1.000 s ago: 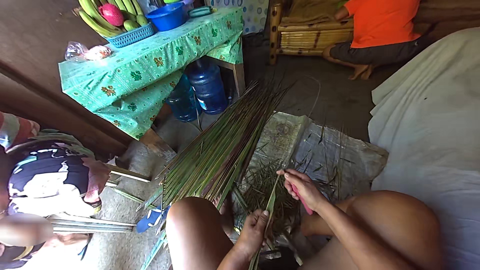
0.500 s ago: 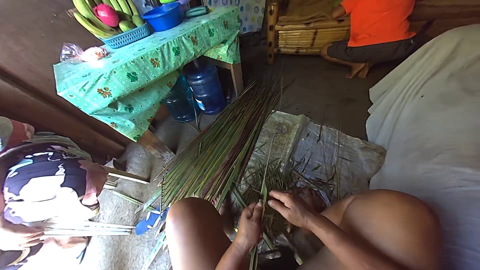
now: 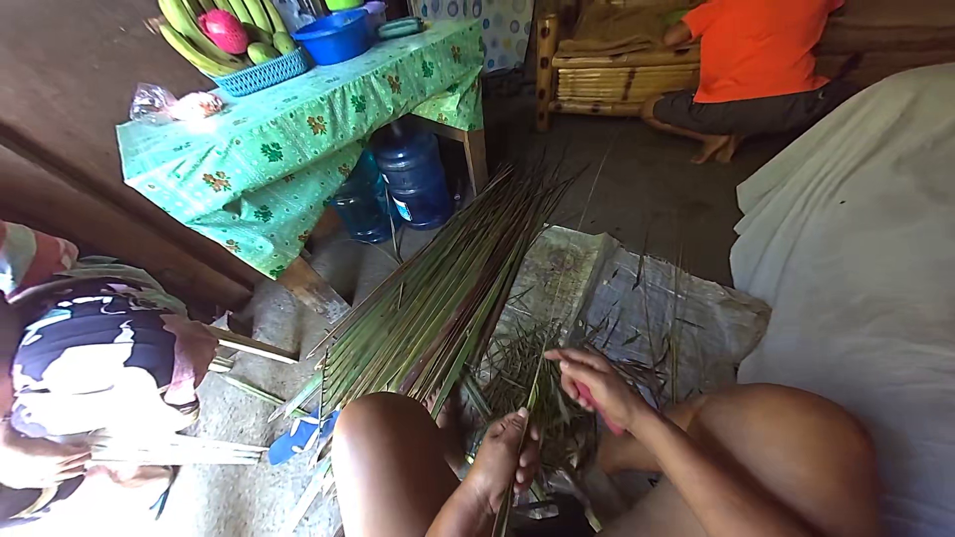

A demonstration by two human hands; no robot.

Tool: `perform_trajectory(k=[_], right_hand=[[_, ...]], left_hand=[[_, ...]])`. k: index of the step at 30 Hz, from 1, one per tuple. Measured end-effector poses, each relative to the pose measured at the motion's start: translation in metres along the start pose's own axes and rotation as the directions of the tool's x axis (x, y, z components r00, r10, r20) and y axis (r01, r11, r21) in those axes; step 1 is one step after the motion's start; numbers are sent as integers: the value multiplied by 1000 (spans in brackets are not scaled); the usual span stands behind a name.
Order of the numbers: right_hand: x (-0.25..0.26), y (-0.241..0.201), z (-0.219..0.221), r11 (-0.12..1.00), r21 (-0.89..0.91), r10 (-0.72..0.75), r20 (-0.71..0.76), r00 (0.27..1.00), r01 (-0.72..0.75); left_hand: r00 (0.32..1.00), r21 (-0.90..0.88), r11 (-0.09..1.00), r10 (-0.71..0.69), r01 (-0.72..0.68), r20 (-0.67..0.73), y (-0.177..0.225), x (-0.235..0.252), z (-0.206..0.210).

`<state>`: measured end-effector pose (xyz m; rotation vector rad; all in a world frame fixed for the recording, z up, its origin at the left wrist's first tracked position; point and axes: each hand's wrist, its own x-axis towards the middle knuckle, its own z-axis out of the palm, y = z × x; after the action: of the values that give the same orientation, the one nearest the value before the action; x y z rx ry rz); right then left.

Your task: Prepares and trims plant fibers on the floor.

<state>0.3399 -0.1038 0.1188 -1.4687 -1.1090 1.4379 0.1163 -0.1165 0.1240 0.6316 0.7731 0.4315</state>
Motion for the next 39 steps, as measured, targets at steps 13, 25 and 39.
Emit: perform_trajectory(k=[13,25,39], right_hand=[[-19,-4,13,980,-195,-43,22,999,46],[-20,-4,13,739,-669,-104,-3,995,76],[-40,5,35,801,-572,60,371,927,178]], left_hand=[[963,340,933,190,-116,-192,-5,9,2],[946,373,926,166,-53,-278,-3,12,6],[928,328,944,102,23,-358,-13,17,7]])
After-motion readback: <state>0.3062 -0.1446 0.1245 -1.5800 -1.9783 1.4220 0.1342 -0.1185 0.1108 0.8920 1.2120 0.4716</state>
